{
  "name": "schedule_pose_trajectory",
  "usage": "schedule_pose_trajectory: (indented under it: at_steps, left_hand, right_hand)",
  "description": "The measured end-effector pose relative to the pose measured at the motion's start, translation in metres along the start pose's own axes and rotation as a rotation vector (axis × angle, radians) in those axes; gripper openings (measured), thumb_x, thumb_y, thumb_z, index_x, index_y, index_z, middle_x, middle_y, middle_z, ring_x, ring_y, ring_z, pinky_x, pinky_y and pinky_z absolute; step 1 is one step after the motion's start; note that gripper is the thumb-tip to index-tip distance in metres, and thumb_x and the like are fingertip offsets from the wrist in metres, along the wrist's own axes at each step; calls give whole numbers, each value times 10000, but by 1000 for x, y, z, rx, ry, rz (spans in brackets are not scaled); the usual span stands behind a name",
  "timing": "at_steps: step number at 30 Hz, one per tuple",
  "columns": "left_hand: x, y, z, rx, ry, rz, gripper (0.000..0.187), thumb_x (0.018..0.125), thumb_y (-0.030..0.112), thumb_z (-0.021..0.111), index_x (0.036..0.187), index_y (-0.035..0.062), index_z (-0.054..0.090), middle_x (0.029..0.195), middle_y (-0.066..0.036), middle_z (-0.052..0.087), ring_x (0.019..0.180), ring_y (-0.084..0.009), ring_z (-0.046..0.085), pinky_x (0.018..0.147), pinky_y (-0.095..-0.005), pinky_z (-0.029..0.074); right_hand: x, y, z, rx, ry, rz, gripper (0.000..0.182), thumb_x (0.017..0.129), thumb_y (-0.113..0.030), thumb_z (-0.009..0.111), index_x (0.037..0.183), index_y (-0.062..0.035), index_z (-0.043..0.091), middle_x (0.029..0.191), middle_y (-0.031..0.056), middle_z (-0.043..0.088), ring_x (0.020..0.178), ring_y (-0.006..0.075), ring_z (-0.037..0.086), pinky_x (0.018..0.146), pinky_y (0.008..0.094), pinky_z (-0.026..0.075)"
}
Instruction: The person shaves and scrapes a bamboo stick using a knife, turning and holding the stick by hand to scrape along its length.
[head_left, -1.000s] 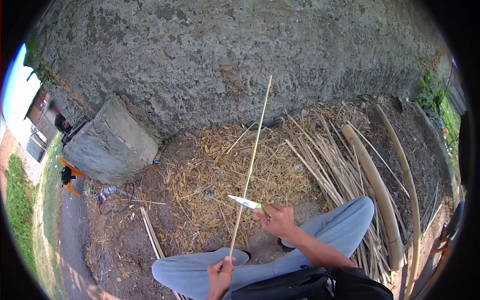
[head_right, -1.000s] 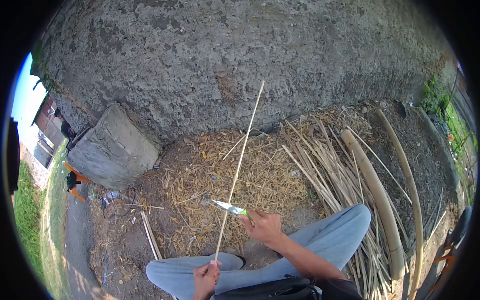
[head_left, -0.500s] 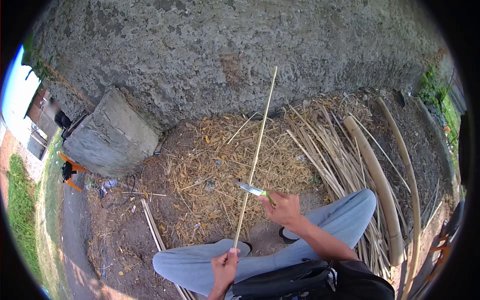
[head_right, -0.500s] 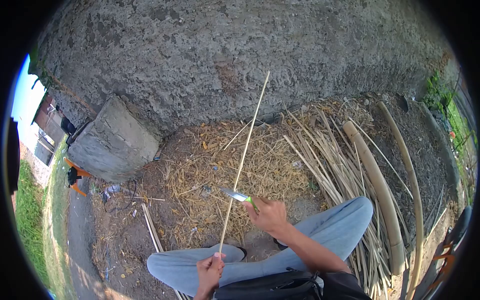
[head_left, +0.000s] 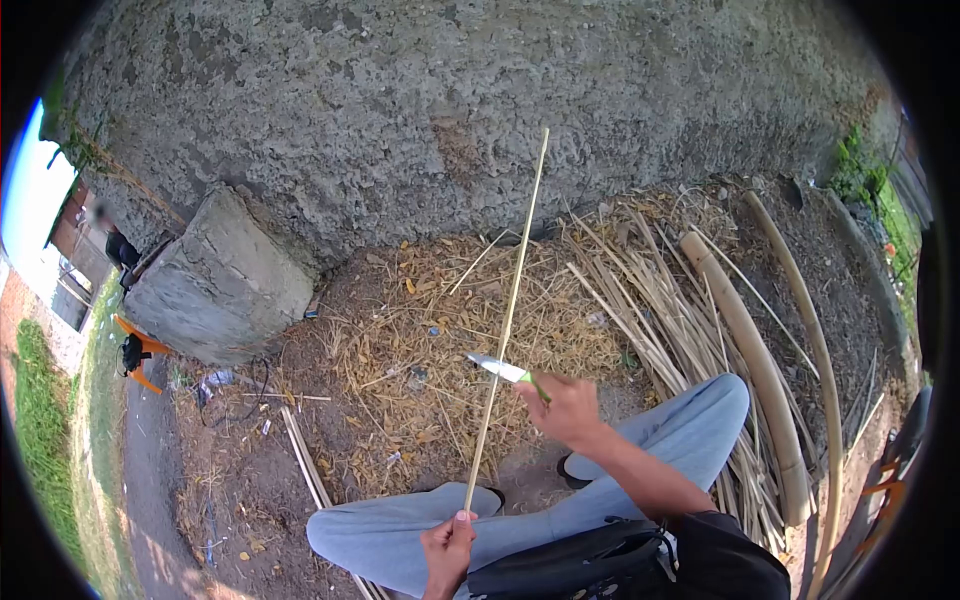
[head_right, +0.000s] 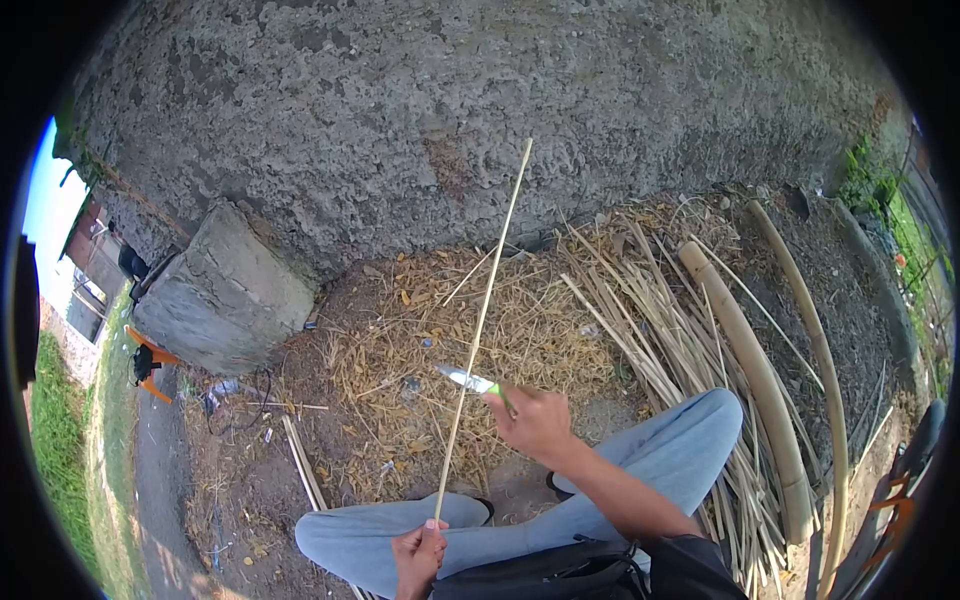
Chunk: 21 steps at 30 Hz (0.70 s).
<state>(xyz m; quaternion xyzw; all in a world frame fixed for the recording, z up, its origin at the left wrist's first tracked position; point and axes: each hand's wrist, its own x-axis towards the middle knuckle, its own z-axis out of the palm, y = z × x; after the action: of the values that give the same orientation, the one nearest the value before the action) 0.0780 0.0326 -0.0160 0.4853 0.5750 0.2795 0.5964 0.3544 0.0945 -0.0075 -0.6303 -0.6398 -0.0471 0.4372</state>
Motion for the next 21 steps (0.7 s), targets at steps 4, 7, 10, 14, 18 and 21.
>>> schedule_pose_trajectory:
  at_steps: [4,7,10,14,18,21]
  left_hand:
    - [-2,8,4,-1,-5,-11,359,1000,285,580,881,-32,700,596,30,520,506,-25,402,457,-227,295]
    - [-1,0,3,-26,-30,-21,362,1003,285,576,868,-26,700,601,30,524,513,-21,404,461,-225,297]
    - [-5,-12,-3,-13,-33,-17,368,1015,292,556,918,-44,667,569,6,495,447,-26,399,392,-211,279]
    - [-6,-24,-12,121,-89,-10,327,1001,308,560,1003,6,684,607,33,479,504,-37,389,447,-233,305]
    - [-11,-21,-11,154,-93,-29,288,981,330,573,879,93,702,581,74,460,516,-39,382,468,-254,290]
    - [-9,-20,-12,200,-97,25,329,994,346,554,848,80,682,585,79,452,507,-36,381,454,-247,277]
  right_hand:
    - [4,8,0,-122,53,108,292,907,-382,668,801,-111,686,561,59,616,377,210,557,325,358,385]
    - [-19,-31,-7,-17,-37,-190,282,902,-331,682,761,-88,682,531,68,588,372,202,543,335,352,379]
    - [8,24,-8,-145,68,116,273,886,-335,699,777,-85,693,542,58,593,373,203,544,333,357,371]
    - [24,45,-18,-220,12,227,294,912,-356,671,809,-80,673,575,48,612,391,215,552,334,352,377]
    - [11,5,-19,-85,67,-6,281,904,-326,685,829,-56,676,616,51,634,397,220,558,338,350,384]
    - [0,5,-18,-73,-13,28,272,895,-328,693,833,-63,684,610,53,627,414,226,570,352,364,399]
